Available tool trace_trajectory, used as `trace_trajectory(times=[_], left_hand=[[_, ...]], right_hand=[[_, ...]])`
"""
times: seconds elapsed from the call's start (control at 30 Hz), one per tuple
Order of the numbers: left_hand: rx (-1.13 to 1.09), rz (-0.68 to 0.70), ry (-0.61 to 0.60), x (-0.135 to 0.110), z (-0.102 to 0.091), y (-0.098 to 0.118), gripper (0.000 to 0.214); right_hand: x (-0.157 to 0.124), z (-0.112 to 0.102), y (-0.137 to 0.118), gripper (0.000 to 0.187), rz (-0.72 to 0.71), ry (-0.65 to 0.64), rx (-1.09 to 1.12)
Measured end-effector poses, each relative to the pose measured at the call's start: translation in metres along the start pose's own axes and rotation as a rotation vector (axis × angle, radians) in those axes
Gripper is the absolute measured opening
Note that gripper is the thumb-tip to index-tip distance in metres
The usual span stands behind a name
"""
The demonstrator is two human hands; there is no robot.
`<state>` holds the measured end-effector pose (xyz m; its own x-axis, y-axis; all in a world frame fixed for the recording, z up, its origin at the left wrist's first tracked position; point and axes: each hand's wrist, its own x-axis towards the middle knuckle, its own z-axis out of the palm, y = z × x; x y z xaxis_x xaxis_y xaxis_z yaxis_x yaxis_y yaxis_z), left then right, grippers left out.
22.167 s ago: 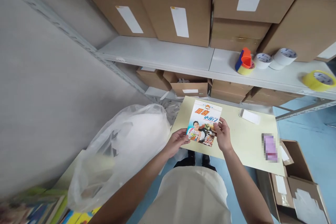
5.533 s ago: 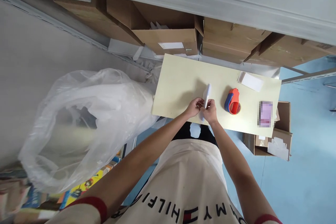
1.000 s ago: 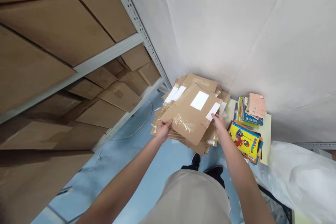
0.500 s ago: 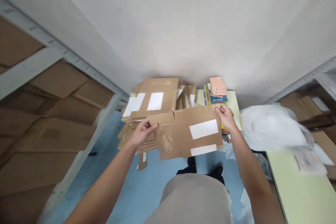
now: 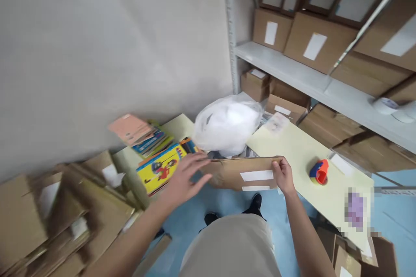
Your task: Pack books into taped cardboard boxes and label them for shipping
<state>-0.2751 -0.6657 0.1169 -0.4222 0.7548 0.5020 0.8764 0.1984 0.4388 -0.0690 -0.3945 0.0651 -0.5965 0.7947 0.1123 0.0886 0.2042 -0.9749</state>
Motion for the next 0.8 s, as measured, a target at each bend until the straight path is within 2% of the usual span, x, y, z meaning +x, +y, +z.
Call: trace_trajectory(times=[0.07,0.13,0.2,0.3,0.4,0.57,0.7,0.8], left_hand=[[0.035,0.080,-0.206,0.039,0.053,0.028,0.033],[0.068,0.124,-0.343,0.072,0.103,0.050,0.040],[0.086,0.163,-0.400,0.099,0.145,0.066,0.042],[0.083,0.210,-0.385,0.126,0.192,0.081,0.038],[0.068,0.268,-0.320,0.143,0.223,0.085,0.035],[-0.004,0.343,-0.181,0.169,0.260,0.081,0.024],[-0.126,0.319,-0.108,0.196,0.280,0.070,0.015],[-0.193,0.350,-0.154,0.217,0.285,0.059,0.013]], right_hand=[[0.004,-0.045,0.018,0.035,0.005,0.110,-0.023],[0.008,-0.083,0.032,0.037,0.027,0.207,-0.031],[0.013,-0.113,0.042,0.039,0.053,0.291,-0.021],[0.018,-0.142,0.053,0.042,0.072,0.377,-0.007],[0.023,-0.155,0.063,0.043,0.083,0.474,0.005],[0.035,-0.155,0.074,0.040,0.095,0.610,0.054],[0.050,-0.152,0.071,0.036,0.066,0.595,0.052],[0.058,-0.155,0.062,0.038,0.078,0.488,0.031]])
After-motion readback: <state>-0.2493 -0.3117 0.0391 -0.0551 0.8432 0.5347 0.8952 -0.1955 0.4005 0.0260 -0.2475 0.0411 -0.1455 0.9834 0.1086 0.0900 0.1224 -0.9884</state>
